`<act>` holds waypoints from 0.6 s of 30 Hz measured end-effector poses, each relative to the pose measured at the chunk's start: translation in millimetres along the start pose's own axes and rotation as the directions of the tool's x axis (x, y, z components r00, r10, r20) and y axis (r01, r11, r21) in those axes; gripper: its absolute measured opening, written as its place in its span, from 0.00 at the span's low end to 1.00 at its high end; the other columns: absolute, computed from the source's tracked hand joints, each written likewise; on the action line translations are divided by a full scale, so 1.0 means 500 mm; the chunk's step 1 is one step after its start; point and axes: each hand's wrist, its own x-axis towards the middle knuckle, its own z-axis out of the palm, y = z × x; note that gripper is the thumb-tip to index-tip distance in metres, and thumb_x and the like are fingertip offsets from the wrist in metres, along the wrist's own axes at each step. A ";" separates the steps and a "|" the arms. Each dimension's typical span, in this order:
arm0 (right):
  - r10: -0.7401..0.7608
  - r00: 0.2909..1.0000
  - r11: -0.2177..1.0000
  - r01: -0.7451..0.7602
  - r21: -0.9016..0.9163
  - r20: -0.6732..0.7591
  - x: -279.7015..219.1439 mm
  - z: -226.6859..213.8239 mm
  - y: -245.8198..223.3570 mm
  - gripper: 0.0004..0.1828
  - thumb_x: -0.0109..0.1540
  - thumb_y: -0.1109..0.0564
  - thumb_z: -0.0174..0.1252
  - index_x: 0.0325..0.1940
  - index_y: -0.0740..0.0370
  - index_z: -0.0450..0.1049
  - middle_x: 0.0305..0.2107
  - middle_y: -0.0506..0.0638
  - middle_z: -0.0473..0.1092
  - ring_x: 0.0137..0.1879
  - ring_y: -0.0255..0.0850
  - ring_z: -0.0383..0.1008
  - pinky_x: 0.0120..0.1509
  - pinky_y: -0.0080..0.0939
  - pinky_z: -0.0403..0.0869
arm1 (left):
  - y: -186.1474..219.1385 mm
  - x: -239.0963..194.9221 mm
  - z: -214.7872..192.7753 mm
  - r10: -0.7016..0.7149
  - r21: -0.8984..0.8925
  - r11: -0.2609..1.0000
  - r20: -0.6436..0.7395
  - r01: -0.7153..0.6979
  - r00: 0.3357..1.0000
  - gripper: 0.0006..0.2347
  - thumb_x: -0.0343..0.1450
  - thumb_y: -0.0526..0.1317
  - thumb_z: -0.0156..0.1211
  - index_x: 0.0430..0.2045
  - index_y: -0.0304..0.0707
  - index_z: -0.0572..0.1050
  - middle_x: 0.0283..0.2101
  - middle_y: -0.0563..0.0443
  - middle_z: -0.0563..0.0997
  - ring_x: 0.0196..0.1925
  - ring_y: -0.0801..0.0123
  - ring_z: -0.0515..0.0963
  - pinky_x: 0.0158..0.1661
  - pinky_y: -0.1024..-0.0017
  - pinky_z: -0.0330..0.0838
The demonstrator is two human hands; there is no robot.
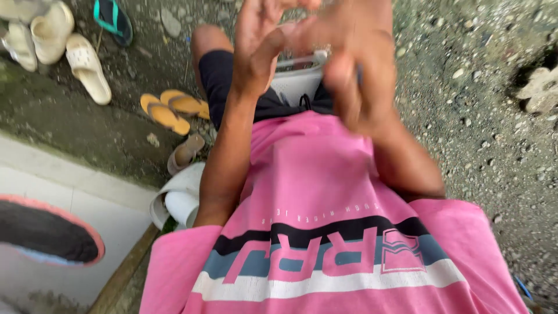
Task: The person is repairing a fishing net by using a blue netting shuttle to thread line through the mesh and tie knots.
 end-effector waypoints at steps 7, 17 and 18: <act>0.094 0.935 0.995 -0.080 -0.053 0.341 0.038 0.059 -0.255 0.12 0.67 0.63 0.45 0.52 0.73 0.67 0.39 0.55 0.62 0.42 0.46 0.70 0.44 0.45 0.72 | 0.040 -0.065 -0.004 0.053 -0.278 0.958 -0.057 -0.067 0.997 0.07 0.74 0.32 0.48 0.31 0.43 0.56 0.48 0.34 0.74 0.63 0.47 0.67 0.55 0.51 0.75; -0.008 0.972 0.960 0.073 0.270 -0.234 -0.066 0.052 -0.226 0.13 0.53 0.56 0.52 0.22 0.48 0.53 0.18 0.41 0.58 0.22 0.30 0.58 0.25 0.33 0.58 | 0.077 -0.093 0.015 0.124 -0.282 0.950 -0.046 -0.132 0.991 0.07 0.74 0.32 0.48 0.30 0.41 0.58 0.49 0.26 0.72 0.64 0.43 0.66 0.60 0.47 0.70; 0.005 0.946 0.943 0.104 0.316 -0.325 -0.080 0.050 -0.223 0.17 0.50 0.55 0.53 0.17 0.44 0.50 0.14 0.38 0.57 0.18 0.27 0.56 0.22 0.31 0.55 | 0.078 -0.087 0.015 0.128 -0.255 0.957 -0.056 -0.138 0.990 0.07 0.73 0.32 0.49 0.29 0.41 0.57 0.48 0.26 0.72 0.63 0.43 0.67 0.59 0.46 0.70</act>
